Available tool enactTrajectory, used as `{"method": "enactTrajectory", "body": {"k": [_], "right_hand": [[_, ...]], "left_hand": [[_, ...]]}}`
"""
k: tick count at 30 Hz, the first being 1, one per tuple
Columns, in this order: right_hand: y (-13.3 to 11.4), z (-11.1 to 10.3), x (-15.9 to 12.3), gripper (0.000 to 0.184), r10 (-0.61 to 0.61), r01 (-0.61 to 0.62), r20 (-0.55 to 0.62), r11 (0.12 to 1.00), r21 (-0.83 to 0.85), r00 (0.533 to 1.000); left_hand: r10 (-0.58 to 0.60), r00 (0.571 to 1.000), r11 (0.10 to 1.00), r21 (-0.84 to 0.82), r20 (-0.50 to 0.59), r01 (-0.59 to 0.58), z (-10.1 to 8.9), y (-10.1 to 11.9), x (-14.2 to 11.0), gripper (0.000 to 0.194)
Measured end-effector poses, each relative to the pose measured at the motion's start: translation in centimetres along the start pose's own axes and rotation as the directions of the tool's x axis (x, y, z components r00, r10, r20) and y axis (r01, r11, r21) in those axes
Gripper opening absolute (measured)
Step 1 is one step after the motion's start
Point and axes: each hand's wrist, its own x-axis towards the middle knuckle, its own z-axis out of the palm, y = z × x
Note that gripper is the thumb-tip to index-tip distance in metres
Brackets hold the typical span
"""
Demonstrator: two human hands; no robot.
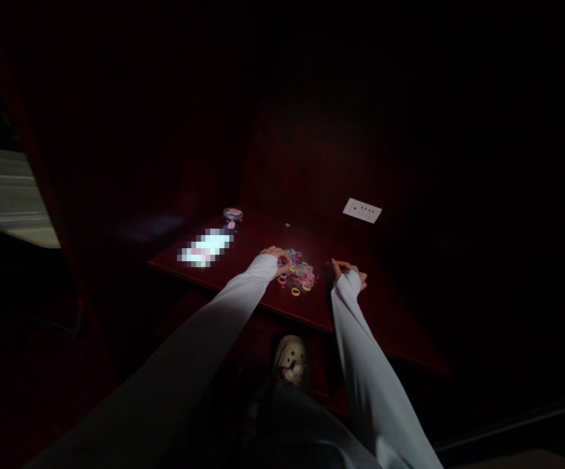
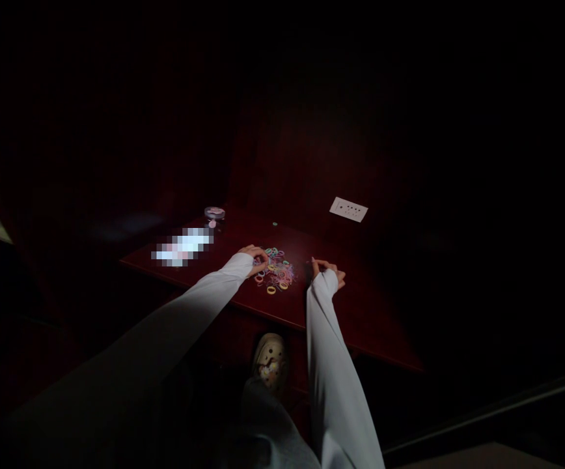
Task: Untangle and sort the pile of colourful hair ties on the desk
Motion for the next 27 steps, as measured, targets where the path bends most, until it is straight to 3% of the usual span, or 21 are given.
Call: {"method": "enactTrajectory", "body": {"k": [5,11,16,18,21,24,27], "right_hand": [[1.9,-1.9,1.2,0.056,0.052,-0.058,-0.050,0.991,-0.124,0.997],[2.0,-2.4,1.8,0.044,0.145,-0.142,-0.005,0.964,-0.227,0.989],[2.3,-2.3,1.6,0.039,0.151,-0.156,-0.047,0.980,-0.125,0.987],[2.1,-2.3,1.3,0.043,0.092,-0.091,-0.001,0.991,-0.093,0.996],[1.1,-2.1,0.5,0.051,-0.093,0.099,0.115,0.994,-0.044,0.989],[-0.9,-1.3,-0.9,0.051,-0.322,0.318,0.251,0.946,0.057,0.913],[-3.1,-0.1,-2.6,0.043,-0.453,0.452,0.362,0.887,0.091,0.815]], "left_hand": [[0.005,1.000,1.000,0.011,0.002,-0.005,-0.2,0.1,-0.1,0.007],[-0.012,1.000,1.000,0.012,0.028,0.012,-0.8,0.7,-0.4,0.009],[-0.011,1.000,1.000,0.003,0.014,0.011,-0.9,0.8,-0.5,0.008],[-0.006,1.000,1.000,-0.007,0.009,0.006,-0.9,0.8,-0.5,0.007],[-0.005,1.000,1.000,-0.025,0.017,0.005,-0.9,0.9,-0.5,0.007],[-0.007,1.000,1.000,-0.024,0.022,0.007,-1.1,1.0,-0.6,0.009],[-0.001,1.000,1.000,-0.010,0.025,0.002,-1.1,1.1,-0.7,0.011]]}}
